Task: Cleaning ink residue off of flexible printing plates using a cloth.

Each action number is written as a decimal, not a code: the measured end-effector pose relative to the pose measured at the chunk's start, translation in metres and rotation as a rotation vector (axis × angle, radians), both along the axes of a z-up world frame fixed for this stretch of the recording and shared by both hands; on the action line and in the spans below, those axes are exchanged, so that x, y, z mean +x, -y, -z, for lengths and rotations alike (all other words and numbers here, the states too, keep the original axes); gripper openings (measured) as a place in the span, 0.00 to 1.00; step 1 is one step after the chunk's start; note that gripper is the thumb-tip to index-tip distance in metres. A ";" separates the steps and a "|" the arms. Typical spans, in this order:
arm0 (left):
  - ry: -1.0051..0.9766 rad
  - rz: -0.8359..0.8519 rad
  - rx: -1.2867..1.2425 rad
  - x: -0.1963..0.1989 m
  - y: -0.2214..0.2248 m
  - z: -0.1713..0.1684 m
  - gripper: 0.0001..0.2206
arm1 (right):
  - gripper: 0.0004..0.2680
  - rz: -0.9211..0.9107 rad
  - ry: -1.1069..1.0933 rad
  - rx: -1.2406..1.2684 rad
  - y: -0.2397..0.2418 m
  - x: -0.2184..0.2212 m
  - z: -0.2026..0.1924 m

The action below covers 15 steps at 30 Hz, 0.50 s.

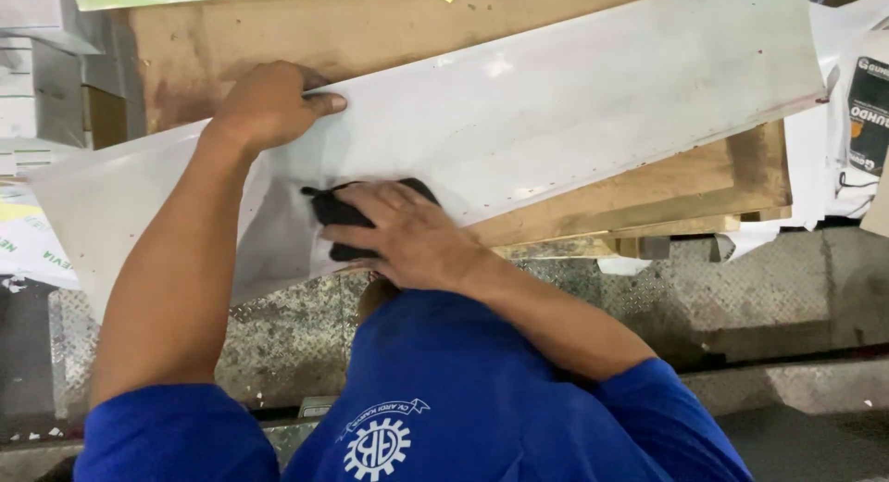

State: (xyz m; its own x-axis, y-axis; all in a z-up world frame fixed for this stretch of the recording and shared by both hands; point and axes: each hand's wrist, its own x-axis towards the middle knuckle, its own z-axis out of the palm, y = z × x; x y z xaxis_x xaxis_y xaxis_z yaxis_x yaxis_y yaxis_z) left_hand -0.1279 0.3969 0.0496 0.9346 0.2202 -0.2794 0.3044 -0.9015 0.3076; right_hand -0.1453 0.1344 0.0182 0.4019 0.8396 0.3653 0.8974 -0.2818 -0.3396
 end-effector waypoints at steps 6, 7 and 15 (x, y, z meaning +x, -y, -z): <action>0.164 -0.063 -0.153 0.004 0.008 0.019 0.26 | 0.18 0.445 -0.186 -0.156 0.120 0.120 0.033; 0.110 -0.066 -0.152 0.002 0.021 0.009 0.24 | 0.20 0.628 -0.141 -0.100 0.135 0.139 0.051; 0.014 0.087 0.004 0.024 0.045 0.008 0.23 | 0.12 0.518 -0.066 -0.032 0.047 0.019 0.006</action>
